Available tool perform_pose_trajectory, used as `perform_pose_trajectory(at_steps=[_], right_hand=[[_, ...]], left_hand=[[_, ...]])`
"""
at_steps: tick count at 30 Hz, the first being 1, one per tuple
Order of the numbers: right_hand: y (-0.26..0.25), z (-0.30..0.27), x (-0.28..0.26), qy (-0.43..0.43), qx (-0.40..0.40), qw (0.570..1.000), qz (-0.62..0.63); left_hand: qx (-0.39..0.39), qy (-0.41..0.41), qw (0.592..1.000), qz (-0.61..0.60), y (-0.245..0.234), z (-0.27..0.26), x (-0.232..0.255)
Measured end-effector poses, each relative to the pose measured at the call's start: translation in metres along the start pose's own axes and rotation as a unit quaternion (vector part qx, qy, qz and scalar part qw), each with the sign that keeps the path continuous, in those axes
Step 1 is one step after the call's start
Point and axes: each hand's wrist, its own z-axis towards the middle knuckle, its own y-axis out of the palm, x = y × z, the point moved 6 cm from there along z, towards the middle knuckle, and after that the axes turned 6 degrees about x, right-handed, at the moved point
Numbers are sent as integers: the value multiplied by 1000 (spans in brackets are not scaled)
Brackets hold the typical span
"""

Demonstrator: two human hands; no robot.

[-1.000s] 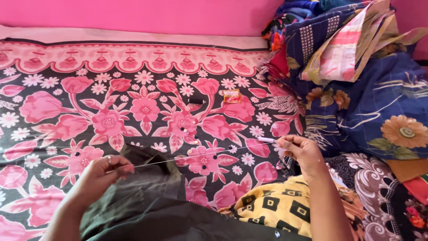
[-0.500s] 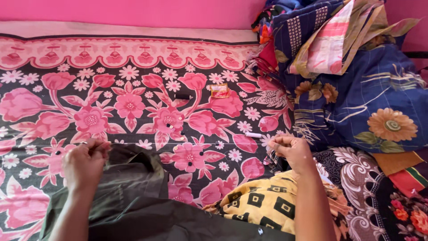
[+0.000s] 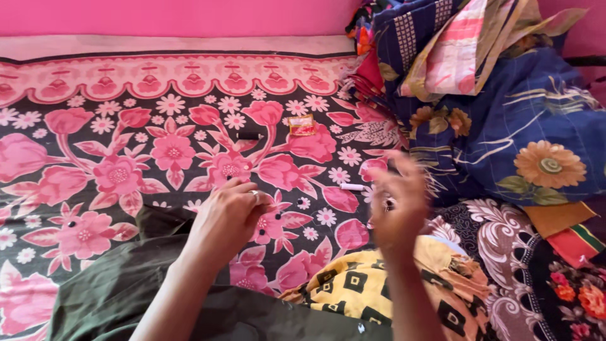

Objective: The person hand-sews a button onto a dark green shirt using a needle and thread. They repeatedly pass the needle through the button and fabric, pull the thread tight, and adjust the shirt to continue stitching.

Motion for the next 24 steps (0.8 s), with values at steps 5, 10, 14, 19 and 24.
perform_pose_trajectory(at_steps=[5,10,14,19,24], right_hand=[[44,-21,-53,37,-211,955,205],[70,-46,-40,213,-292,881,305],[80,-65,-16,220,-297,896,247],[63,-55,61,298,-228,927,29],[10,-27,105,198,-30,978,-57]], left_hand=[[-18,-74,993,-95,25,10,10],[-127,-190,963,-146,52,6,-11],[-176,-228,928,-237,87,-4,-42],[-130,-284,939,-141,135,-33,-120],[-79,-308,946,59,193,-86,-162]])
